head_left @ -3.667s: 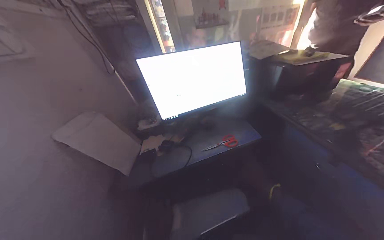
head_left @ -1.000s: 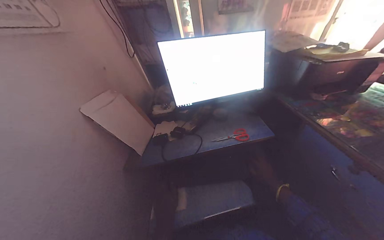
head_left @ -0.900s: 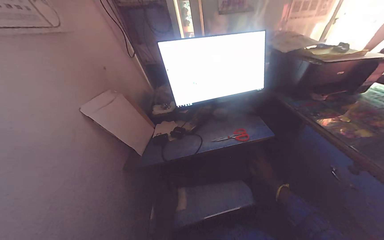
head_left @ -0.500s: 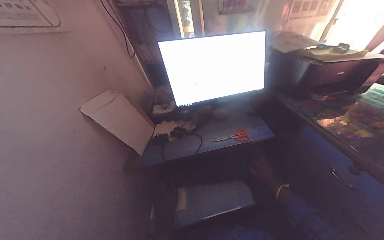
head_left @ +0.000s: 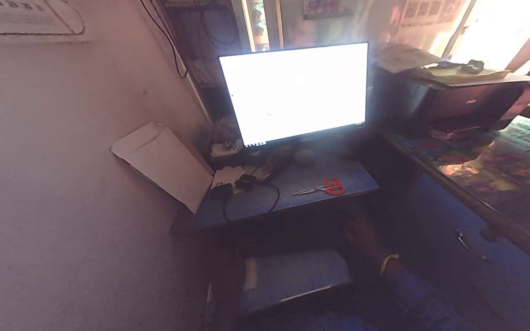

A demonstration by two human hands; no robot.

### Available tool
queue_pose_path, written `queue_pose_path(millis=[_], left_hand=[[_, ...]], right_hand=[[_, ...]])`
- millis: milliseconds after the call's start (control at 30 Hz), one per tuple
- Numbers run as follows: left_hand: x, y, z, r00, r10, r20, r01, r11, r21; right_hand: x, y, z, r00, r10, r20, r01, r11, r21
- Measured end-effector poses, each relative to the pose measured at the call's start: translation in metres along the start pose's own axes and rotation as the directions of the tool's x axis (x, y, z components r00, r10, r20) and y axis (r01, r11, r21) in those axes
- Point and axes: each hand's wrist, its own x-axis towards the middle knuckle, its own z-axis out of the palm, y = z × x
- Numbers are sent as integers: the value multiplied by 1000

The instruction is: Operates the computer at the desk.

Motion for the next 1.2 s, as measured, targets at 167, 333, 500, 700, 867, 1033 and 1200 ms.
queue_pose_path(millis=[167, 333, 500, 700, 867, 1033, 1200], left_hand=[[2, 0, 3, 1000, 3, -13, -3, 1000, 0], [1, -1, 1, 1000, -4, 8, 4, 1000, -10], [2, -1, 4, 1000, -1, -6, 1, 1000, -9], [1, 0, 1, 1000, 1, -9, -1, 1000, -11], [3, 0, 3, 1000, 3, -21, -3, 1000, -10], [1, -2, 4, 999, 22, -26, -22, 1000, -16], [1, -2, 3, 1000, 20, -22, -20, 1000, -12]], right_hand=[[1, 1, 1, 1000, -3, -14, 3, 1000, -7], [0, 1, 2, 1000, -12, -24, 12, 1000, 5], [0, 0, 0, 1000, -8, -15, 8, 1000, 6], [0, 0, 1, 1000, 11, 0, -11, 1000, -1], [1, 1, 1, 1000, 6, -1, -6, 1000, 2], [1, 1, 1, 1000, 2, -3, -2, 1000, 0], [2, 0, 0, 1000, 9, -4, -9, 1000, 2]])
